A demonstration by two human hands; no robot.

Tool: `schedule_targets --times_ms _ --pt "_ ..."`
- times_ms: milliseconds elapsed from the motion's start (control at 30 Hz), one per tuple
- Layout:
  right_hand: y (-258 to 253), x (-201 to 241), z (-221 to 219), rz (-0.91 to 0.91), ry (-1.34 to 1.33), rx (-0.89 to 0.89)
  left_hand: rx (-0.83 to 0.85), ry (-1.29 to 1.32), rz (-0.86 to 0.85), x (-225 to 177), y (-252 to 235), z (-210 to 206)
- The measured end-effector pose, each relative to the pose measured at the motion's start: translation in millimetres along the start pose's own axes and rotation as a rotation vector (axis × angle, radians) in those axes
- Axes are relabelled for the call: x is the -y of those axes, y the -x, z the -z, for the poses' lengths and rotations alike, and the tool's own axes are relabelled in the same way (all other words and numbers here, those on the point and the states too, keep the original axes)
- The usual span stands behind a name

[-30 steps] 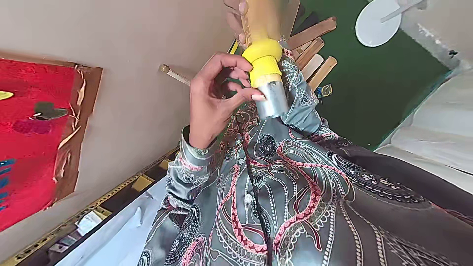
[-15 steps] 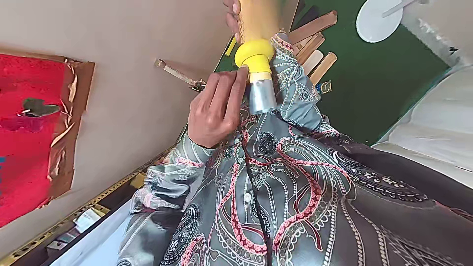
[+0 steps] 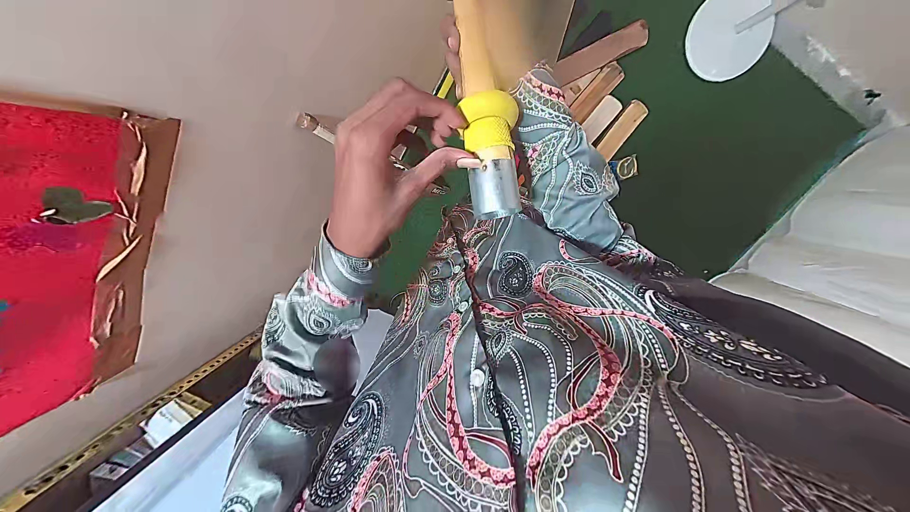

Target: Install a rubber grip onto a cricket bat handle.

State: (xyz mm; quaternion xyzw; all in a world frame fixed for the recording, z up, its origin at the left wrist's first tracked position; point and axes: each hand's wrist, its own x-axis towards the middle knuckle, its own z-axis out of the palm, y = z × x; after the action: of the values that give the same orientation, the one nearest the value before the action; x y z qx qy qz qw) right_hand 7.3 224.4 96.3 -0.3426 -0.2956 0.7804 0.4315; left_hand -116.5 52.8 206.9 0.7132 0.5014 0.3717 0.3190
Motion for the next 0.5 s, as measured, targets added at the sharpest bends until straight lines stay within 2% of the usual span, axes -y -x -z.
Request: schedule_targets --times_ms 100,133,233,333,400,500 --pt "-1.5 -15.7 -1.8 0.034 -0.095 0.235 0.058 0.103 0.023 12.0 -7.5 2.1" --pt "-3.0 -18.4 -2.4 0.025 -0.113 0.257 0.053 0.076 0.006 11.9 -6.4 2.6" --pt "2.9 -9.3 -2.0 -0.067 0.049 0.089 0.004 -0.2 -0.104 2.2 4.1 0.7" --pt "-30.3 -33.5 14.5 0.008 0.127 -0.061 -0.048 -0.578 -0.305 -3.1 17.3 -11.2" --pt "-34.5 -38.5 16.6 0.024 0.193 -0.061 -0.02 -0.81 -0.407 -4.0 23.4 -19.5" --pt "-18.5 -24.9 2.4 -0.059 0.243 0.013 0.036 -0.958 -0.459 -15.0 26.7 -15.1"
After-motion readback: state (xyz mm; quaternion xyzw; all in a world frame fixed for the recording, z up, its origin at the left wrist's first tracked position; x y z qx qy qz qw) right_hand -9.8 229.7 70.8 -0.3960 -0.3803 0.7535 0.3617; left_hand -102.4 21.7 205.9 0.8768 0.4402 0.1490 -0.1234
